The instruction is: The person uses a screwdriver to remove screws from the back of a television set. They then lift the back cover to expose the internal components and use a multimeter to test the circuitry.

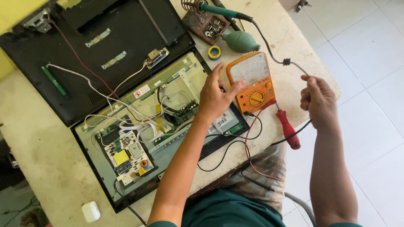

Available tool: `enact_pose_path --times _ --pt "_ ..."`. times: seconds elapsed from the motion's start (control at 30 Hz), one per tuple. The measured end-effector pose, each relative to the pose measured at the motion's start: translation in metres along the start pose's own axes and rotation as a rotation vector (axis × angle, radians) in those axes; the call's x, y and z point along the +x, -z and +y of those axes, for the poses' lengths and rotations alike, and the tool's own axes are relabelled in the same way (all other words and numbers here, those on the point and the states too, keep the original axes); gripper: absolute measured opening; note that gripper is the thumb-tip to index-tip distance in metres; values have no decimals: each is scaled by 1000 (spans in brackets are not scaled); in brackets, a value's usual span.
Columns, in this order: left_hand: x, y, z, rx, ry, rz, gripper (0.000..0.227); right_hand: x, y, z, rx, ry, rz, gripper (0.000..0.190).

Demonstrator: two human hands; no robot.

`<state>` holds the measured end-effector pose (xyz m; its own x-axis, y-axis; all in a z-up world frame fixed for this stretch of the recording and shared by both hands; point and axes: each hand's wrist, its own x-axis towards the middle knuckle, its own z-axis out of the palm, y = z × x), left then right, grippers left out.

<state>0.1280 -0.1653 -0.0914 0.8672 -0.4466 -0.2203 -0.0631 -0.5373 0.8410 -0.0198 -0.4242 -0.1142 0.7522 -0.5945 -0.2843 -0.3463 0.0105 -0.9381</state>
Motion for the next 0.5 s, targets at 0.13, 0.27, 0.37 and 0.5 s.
enact_pose_path --times 0.13,0.27,0.37,0.5 --pt "-45 -11 2 -21 -175 146 90 -27 -9 -10 -70 -6 20 35" --pt "-107 -16 -10 -87 -404 135 64 -55 -8 2 -125 56 60 59" --pt "-152 -16 -30 -81 -529 181 42 -78 -10 22 -41 103 61 57" --pt "-187 -18 -65 41 -616 290 22 -116 -19 29 -234 141 113 55"
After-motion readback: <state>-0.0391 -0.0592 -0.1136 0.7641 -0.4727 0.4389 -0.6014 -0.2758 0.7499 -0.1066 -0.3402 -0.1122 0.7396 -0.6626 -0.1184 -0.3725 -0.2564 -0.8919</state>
